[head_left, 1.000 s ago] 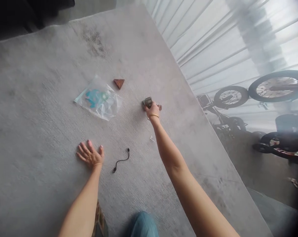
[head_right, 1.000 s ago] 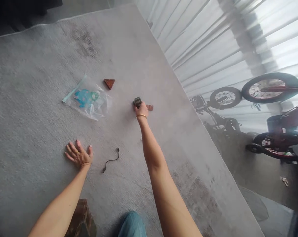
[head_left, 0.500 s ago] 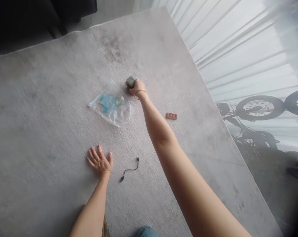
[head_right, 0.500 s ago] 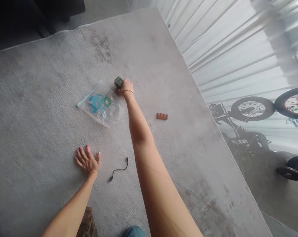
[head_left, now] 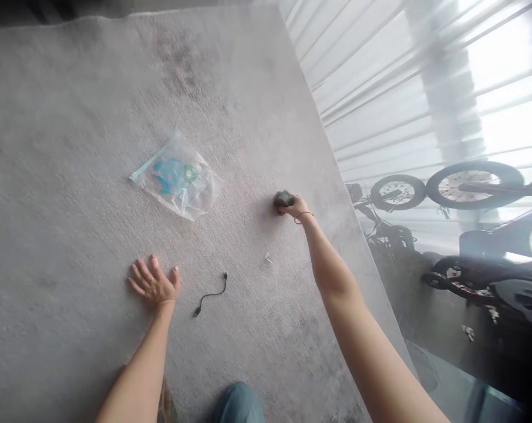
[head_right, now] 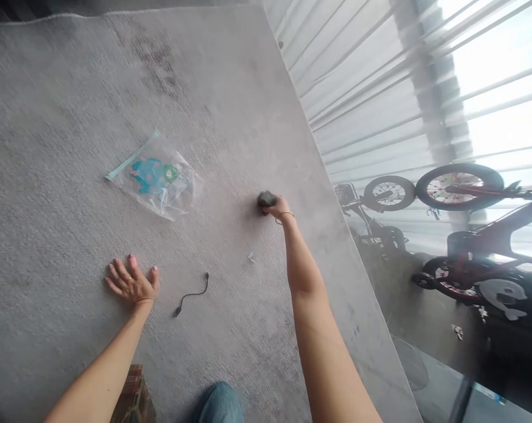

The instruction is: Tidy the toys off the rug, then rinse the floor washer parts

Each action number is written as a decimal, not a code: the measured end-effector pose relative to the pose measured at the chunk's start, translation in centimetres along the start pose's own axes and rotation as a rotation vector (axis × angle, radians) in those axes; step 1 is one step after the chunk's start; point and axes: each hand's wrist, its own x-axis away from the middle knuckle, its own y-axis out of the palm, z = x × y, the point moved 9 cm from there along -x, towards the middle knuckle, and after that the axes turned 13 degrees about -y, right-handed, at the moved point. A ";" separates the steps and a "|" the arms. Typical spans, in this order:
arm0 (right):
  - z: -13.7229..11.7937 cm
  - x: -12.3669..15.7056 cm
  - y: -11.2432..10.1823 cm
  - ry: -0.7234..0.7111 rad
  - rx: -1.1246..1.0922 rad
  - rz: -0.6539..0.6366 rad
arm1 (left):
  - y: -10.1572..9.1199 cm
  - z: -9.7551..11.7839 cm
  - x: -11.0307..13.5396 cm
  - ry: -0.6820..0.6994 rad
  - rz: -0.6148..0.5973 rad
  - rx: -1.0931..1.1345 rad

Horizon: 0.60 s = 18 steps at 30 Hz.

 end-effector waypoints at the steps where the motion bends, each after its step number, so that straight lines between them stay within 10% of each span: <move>1: 0.4 0.4 0.5 -0.003 -0.011 0.005 | 0.0 0.0 0.0 -0.002 -0.002 -0.005; 12: -1.0 4.7 3.0 -0.086 -0.216 0.187 | -0.4 0.3 -0.3 -0.002 -0.048 0.018; 18: -4.8 17.8 8.3 0.037 -1.222 0.393 | -1.0 0.9 0.1 0.024 -0.010 -0.022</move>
